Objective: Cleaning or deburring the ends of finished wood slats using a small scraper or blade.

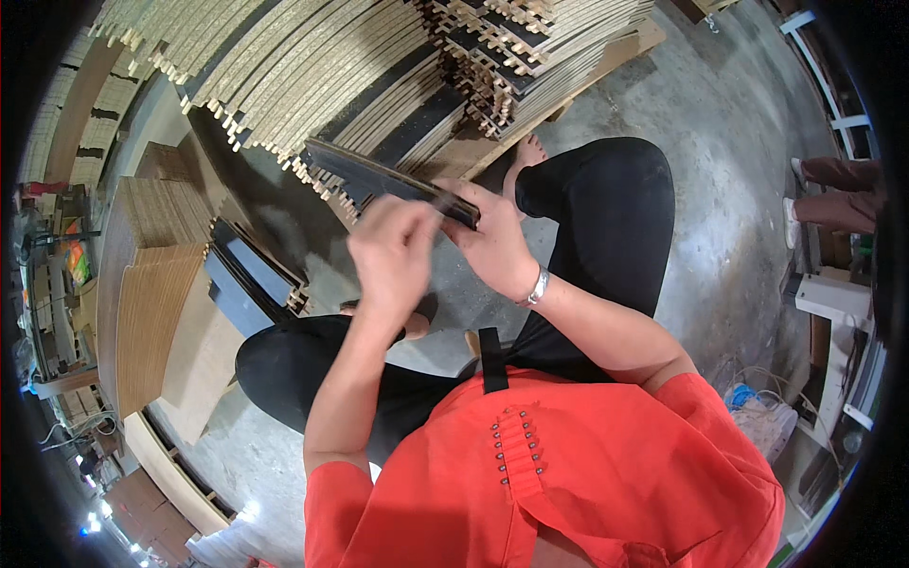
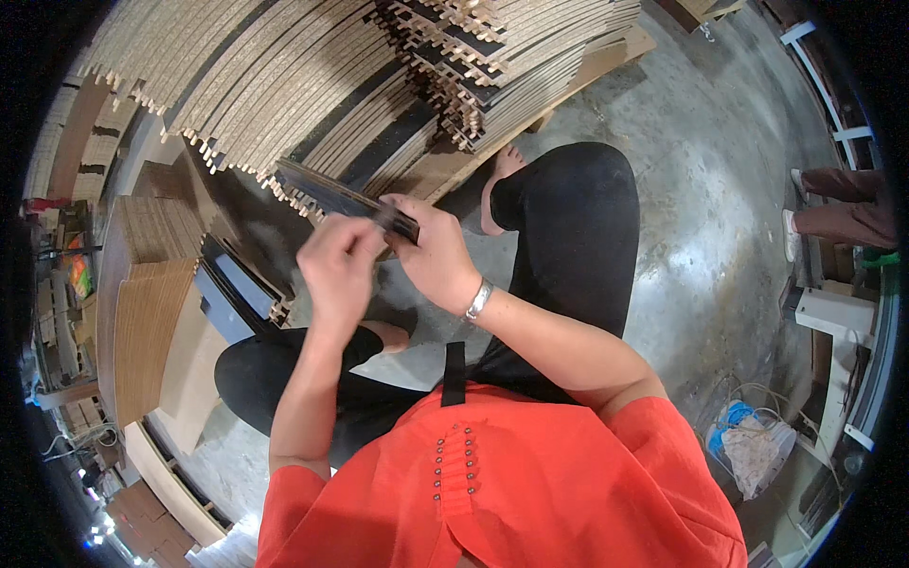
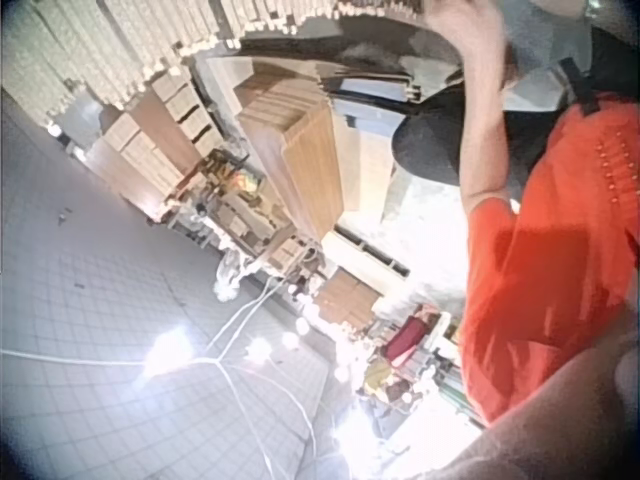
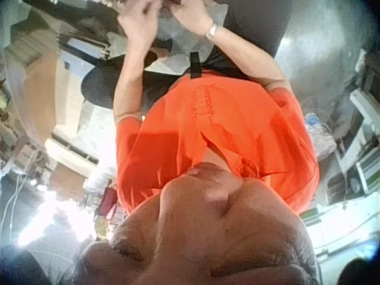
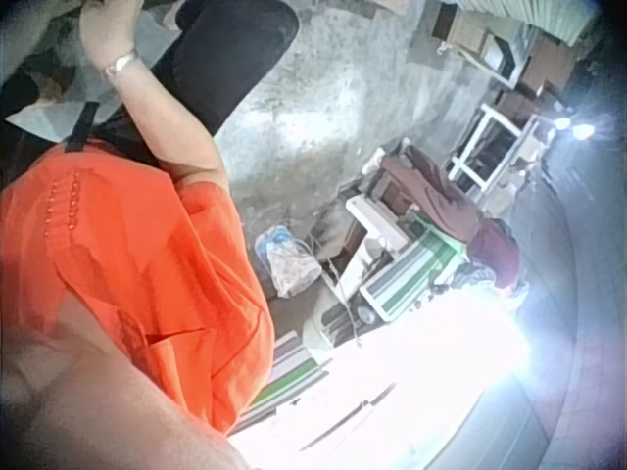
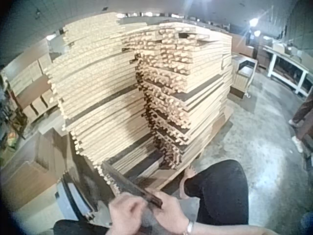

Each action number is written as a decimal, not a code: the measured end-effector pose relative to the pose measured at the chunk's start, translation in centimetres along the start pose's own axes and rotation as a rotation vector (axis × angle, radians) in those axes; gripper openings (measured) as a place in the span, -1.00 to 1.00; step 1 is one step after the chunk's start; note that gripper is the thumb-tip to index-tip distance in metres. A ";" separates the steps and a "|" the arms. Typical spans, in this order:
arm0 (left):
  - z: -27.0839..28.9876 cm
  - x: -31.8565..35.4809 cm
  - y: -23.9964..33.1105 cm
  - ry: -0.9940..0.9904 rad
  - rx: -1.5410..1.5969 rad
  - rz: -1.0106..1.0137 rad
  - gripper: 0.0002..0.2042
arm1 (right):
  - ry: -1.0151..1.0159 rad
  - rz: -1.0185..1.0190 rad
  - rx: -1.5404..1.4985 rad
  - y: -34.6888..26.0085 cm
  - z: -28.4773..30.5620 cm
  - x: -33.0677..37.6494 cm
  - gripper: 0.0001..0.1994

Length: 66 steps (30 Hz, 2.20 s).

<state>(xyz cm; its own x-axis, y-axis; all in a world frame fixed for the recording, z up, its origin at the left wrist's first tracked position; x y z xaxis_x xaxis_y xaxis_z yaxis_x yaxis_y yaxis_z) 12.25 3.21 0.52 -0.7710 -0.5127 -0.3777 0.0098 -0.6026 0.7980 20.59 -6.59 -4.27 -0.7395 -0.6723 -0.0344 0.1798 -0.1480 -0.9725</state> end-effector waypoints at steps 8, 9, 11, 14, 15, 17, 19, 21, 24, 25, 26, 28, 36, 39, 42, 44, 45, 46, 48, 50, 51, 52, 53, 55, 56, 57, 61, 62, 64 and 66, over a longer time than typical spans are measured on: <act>2.0 0.9 -6.8 0.177 0.216 0.244 -0.96 | -0.161 -0.339 -0.825 1.5 -0.6 0.0 -0.24; 1.7 1.0 -7.0 0.175 0.257 0.300 -0.95 | -0.163 -0.341 -0.824 1.1 -0.5 0.0 -0.24; 1.8 0.7 -6.0 0.186 0.251 0.317 -0.96 | -0.225 -0.238 -0.709 -0.3 -0.4 -0.2 -0.17; 1.6 -0.3 -1.5 0.071 0.027 0.055 -0.94 | -0.217 -0.155 -0.653 -0.6 0.0 -0.3 -0.16; 1.5 -0.3 -1.1 0.065 0.003 0.013 -0.92 | -0.218 -0.153 -0.652 -0.7 -0.1 -0.3 -0.16; 1.6 -1.0 -0.9 0.105 -0.012 -0.021 -0.92 | -0.244 -0.140 -0.606 -1.0 -0.4 -0.2 -0.20; 1.8 -1.0 0.0 0.144 -0.026 -0.053 -0.92 | -0.217 -0.096 -0.456 -0.7 -0.2 -0.3 -0.22; 0.1 -0.6 3.0 -0.074 -0.013 -0.238 -0.92 | -0.190 -0.048 -0.306 -0.7 0.1 -0.5 -0.24; 0.3 -1.1 3.3 -0.085 -0.003 -0.246 -0.90 | -0.178 -0.073 -0.366 -0.7 0.2 -0.4 -0.28; 1.0 -1.8 2.3 -0.008 -0.054 -0.208 -0.93 | -0.188 -0.083 -0.383 -0.9 0.0 -0.5 -0.29; 1.8 -2.6 1.1 0.067 -0.092 -0.144 -0.94 | -0.198 -0.092 -0.400 -1.0 -0.1 -0.5 -0.29; 1.8 -2.4 1.2 0.030 -0.072 -0.139 -0.95 | -0.175 -0.058 -0.383 -1.4 0.2 -0.5 -0.30; 2.6 -1.5 -1.6 0.028 0.797 0.277 -0.93 | -0.029 0.192 -0.238 -6.4 3.9 -1.6 -0.34; 2.5 -0.4 -2.0 0.007 0.916 0.430 -0.91 | -0.014 0.324 -0.166 -8.6 5.6 -1.9 -0.34; 2.6 -0.1 -0.9 -0.042 0.938 0.411 -0.85 | -0.005 0.501 -0.107 -11.5 5.9 -2.0 -0.35; 3.4 -0.1 -0.4 -0.021 0.890 0.383 -0.83 | -0.135 0.327 -0.248 -10.8 4.6 -2.7 -0.36; 3.8 -0.2 -0.1 -0.010 0.838 0.360 -0.82 | -0.177 0.294 -0.286 -10.8 3.9 -2.8 -0.34; 4.0 -0.1 -0.2 0.000 0.839 0.361 -0.82 | -0.187 0.294 -0.285 -10.7 3.5 -2.8 -0.34; 4.7 -0.6 1.5 -0.036 0.600 0.130 -0.82 | -0.314 0.269 -0.277 -9.5 1.6 -2.7 -0.30; 5.1 -0.5 1.8 -0.025 0.520 0.113 -0.85 | -0.349 0.273 -0.293 -8.6 0.6 -2.7 -0.26; 5.4 -0.4 2.1 -0.025 0.408 0.033 -0.87 | -0.394 0.195 -0.283 -7.8 -0.2 -2.5 -0.25; 5.6 -0.3 2.6 -0.026 0.297 -0.046 -0.88 | -0.438 0.116 -0.273 -6.9 -0.9 -2.3 -0.24; 5.7 -0.3 2.4 -0.025 0.300 -0.041 -0.88 | -0.428 0.123 -0.334 -6.2 -1.3 -2.2 -0.24; 5.6 -0.4 2.3 -0.034 0.232 -0.063 -0.90 | -0.431 0.161 -0.281 -5.9 -1.4 -2.0 -0.24; 5.7 -0.4 2.1 -0.034 0.236 -0.059 -0.90 | -0.433 0.205 -0.230 -6.1 -1.3 -2.0 -0.23; 5.5 -0.4 1.9 -0.058 0.210 -0.063 -0.91 | -0.420 0.229 -0.192 -6.4 -1.0 -2.0 -0.23; 4.7 -0.5 2.2 -0.108 0.153 -0.084 -0.93 | -0.399 0.336 -0.048 -6.8 -0.3 -2.3 -0.23; 4.5 -0.5 2.2 -0.111 0.156 -0.083 -0.93 | -0.427 0.322 -0.041 -6.8 -0.5 -2.2 -0.21; 4.5 -0.7 2.8 -0.058 0.162 -0.128 -0.94 | -0.452 0.305 -0.034 -6.6 -0.7 -2.0 -0.19; 4.6 -0.6 3.0 -0.023 0.079 -0.144 -0.95 | -0.449 0.291 -0.093 -6.5 -0.6 -1.9 -0.18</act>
<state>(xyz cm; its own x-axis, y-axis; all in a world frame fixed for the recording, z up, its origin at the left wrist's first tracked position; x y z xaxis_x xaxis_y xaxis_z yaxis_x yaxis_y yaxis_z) 9.86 4.54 5.30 -0.7754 -0.4094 -0.4809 -0.1513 -0.6188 0.7708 20.40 -3.90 1.95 -0.3145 -0.9226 -0.2233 0.2626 0.1415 -0.9545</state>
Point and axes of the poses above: each hand's wrist, its own x-axis away from the middle knuckle, its own z-axis out of the back of the hand, y = z × x, the point moved 9 cm from there along -x, towards the middle knuckle, and after that the axes turned 8 degrees about x, right-handed, at the moved point
